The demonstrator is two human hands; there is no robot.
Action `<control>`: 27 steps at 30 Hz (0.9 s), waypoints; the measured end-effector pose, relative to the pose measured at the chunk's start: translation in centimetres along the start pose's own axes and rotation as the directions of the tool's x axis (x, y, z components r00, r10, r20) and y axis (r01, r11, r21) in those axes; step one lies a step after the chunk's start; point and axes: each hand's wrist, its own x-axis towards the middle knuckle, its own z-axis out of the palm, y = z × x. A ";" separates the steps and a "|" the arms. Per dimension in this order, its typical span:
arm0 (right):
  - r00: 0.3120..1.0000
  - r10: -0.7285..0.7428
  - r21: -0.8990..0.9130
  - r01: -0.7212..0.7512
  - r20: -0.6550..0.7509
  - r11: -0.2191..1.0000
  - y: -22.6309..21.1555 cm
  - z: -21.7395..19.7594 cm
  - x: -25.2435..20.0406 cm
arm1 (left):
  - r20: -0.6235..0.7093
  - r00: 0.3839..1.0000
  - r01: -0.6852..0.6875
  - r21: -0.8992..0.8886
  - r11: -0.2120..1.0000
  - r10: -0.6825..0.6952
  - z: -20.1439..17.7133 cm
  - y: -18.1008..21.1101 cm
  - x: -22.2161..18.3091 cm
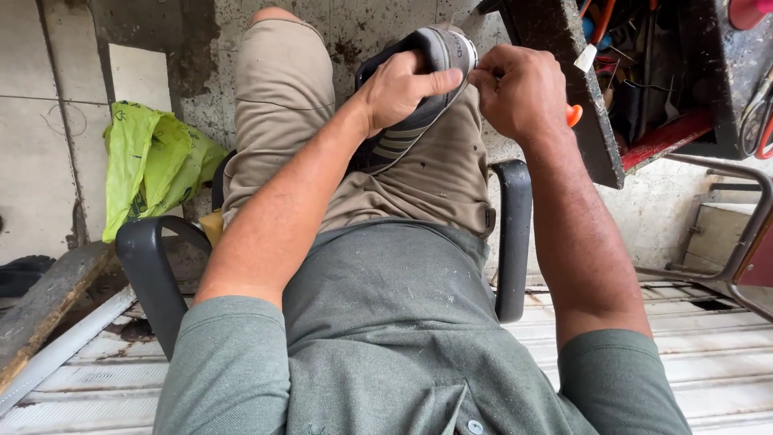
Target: Repairing a sneaker by manually stitching the sole to the upper using a stitching awl.
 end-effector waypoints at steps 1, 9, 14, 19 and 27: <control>1.000 0.001 0.000 -0.001 -0.003 1.000 -0.1 0.0 -0.1 | 0.002 1.000 -0.002 0.002 1.000 0.002 0.0 -0.5 0.0; 0.981 -0.193 -0.090 0.191 -0.011 0.978 -0.1 0.9 0.8 | -0.245 0.969 0.097 0.406 0.909 0.006 1.0 -3.1 0.1; 0.960 -0.002 -0.131 0.040 0.280 0.991 -3.7 -3.0 2.0 | -0.273 0.924 -0.003 0.694 0.720 0.267 1.6 -5.3 0.7; 0.914 0.023 -0.146 0.040 0.405 0.988 -2.9 -2.2 2.4 | -0.324 0.858 0.051 0.826 0.562 0.399 2.2 -5.9 1.0; 0.995 -0.060 -0.565 0.092 0.076 0.820 1.2 -1.7 2.1 | -0.403 0.823 0.074 0.774 0.629 0.399 2.2 -5.4 2.5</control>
